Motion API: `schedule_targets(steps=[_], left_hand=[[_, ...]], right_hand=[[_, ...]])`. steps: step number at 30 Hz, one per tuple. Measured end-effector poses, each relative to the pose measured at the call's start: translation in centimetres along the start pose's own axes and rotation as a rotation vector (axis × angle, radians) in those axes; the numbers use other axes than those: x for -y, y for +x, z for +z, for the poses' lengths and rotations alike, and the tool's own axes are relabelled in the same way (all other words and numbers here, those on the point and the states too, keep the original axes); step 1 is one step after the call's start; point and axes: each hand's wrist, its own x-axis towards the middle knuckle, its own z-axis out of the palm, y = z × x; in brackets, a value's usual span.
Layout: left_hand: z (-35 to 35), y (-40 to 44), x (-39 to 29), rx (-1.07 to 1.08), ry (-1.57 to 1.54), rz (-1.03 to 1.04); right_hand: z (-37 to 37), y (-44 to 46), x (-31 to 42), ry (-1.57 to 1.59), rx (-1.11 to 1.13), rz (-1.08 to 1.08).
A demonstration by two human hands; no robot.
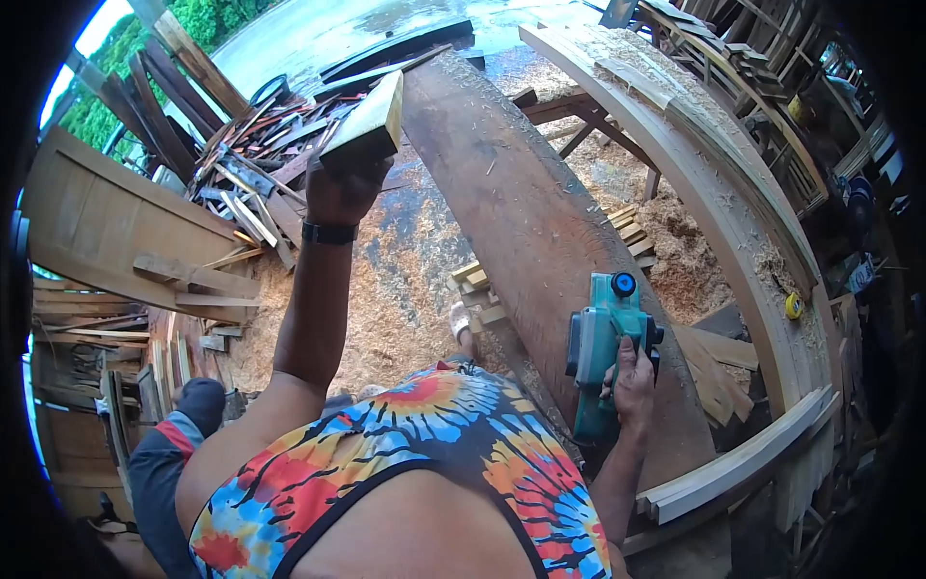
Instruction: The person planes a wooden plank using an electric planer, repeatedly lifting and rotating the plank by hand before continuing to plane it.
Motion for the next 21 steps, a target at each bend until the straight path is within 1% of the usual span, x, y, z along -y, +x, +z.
schedule_targets(steps=[4, 8, 14, 21], left_hand=[[-0.8, 0.4, -0.2, 0.069, 0.098, 0.004], [-0.9, 0.6, -0.1, 0.116, 0.061, 0.003], [-2.2, 0.2, -0.4, 0.049, 0.104, 0.0], [-0.7, 0.6, 0.0, 0.003, 0.185, 0.031]], right_hand=[[-0.1, 0.1, -0.4, 0.009, 0.004, -0.002], [-0.1, 0.0, 0.0, -0.003, 0.006, -0.007], [-0.1, -0.2, 0.3, 0.003, 0.011, 0.001], [-0.2, -0.1, 0.4, -0.01, 0.012, -0.002]])
